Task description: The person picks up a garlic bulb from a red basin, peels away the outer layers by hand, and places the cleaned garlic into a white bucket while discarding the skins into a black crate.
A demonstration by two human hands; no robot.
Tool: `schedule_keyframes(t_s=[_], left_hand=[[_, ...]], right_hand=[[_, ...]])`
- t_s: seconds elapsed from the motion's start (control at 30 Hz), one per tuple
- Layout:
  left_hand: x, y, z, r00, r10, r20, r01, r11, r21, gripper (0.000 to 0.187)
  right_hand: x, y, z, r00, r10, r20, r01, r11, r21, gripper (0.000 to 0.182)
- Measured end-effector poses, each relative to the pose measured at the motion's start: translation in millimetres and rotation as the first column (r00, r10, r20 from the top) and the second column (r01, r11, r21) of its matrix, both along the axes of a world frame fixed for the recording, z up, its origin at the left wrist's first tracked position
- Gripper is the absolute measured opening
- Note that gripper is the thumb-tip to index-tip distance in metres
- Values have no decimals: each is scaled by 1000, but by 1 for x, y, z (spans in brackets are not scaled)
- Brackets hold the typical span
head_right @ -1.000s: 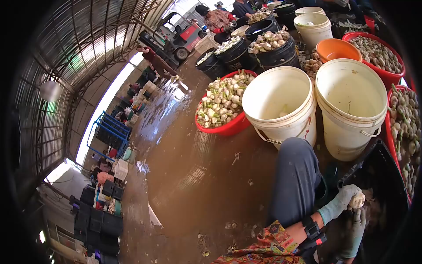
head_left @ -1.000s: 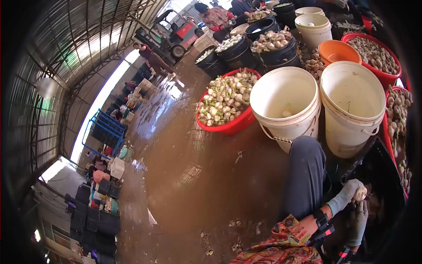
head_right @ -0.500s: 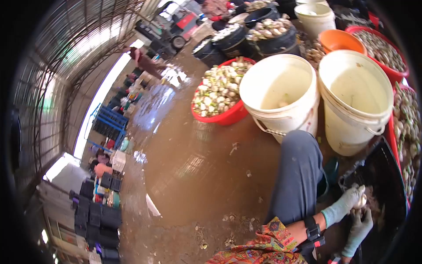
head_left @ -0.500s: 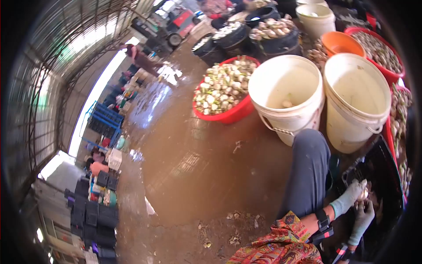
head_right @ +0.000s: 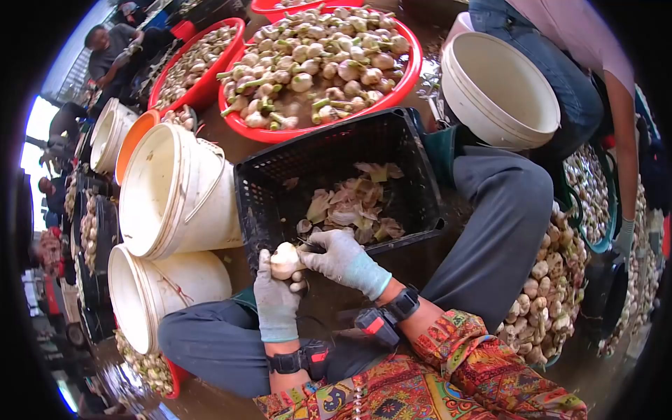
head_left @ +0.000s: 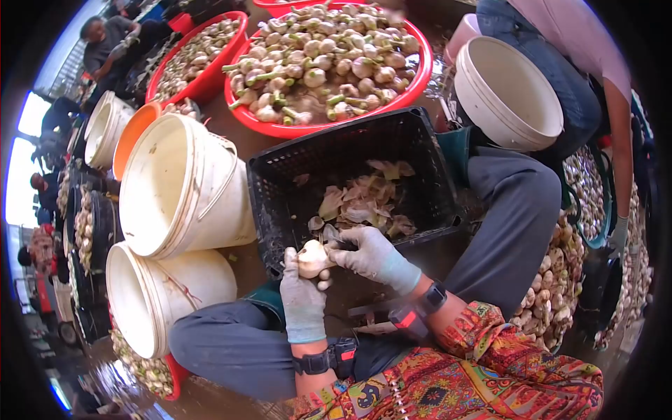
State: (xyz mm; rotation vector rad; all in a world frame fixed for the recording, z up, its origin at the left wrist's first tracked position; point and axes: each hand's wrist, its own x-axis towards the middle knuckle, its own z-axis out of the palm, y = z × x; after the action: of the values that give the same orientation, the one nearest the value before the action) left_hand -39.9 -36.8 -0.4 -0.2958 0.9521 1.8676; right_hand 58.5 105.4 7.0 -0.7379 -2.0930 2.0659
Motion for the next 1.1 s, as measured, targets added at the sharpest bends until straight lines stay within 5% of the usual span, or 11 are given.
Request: schedule_keyframes(t_s=[0.03, 0.17, 0.43, 0.57, 0.67, 0.77, 0.83, 0.9, 0.97, 1.0, 1.1], left_hand=[[-2, -3, -9, 1000, 19, -10, -19, 1000, -17, 46], [6, 10, -10, 985, -16, -172, -30, 964, -265, 46], [20, 21, 1, 899, -154, -410, -57, 887, -458, 42], [15, 11, -2, 912, -171, -372, 19, 925, -381, 43], [11, 5, 3, 976, -114, -185, 88, 985, -145, 52], [8, 2, -4, 978, -60, -198, 33, 990, -137, 55], [12, 4, 1, 944, -106, -313, 78, 992, -102, 55], [14, 5, 0, 791, -240, -563, 37, 937, -347, 52], [13, 4, 6, 794, -287, -535, 89, 927, -365, 52], [16, 6, 8, 791, -226, -569, 92, 963, -254, 53], [15, 7, 6, 839, -144, -525, 122, 990, -77, 56]], right_hand=[[1, 2, -4, 1000, -23, 4, 23, 1000, -13, 24], [0, 0, -3, 978, 127, 167, -201, 788, 582, 33], [-1, -4, -12, 965, 79, 249, -201, 833, 515, 31], [-3, 3, -24, 969, 9, 246, -97, 932, 349, 34], [-2, 4, -50, 997, -49, 62, 69, 923, -379, 32], [6, 5, -21, 997, -71, 30, 76, 851, -519, 37], [5, 4, -23, 999, 18, 40, -16, 999, -46, 33], [3, 2, -29, 1000, -10, -9, 11, 998, 68, 32], [1, 2, -41, 992, -98, -76, 66, 935, -349, 29], [4, 1, -33, 985, -172, 24, 146, 749, -646, 25], [7, 10, -31, 976, -207, -70, 85, 656, -750, 22]])
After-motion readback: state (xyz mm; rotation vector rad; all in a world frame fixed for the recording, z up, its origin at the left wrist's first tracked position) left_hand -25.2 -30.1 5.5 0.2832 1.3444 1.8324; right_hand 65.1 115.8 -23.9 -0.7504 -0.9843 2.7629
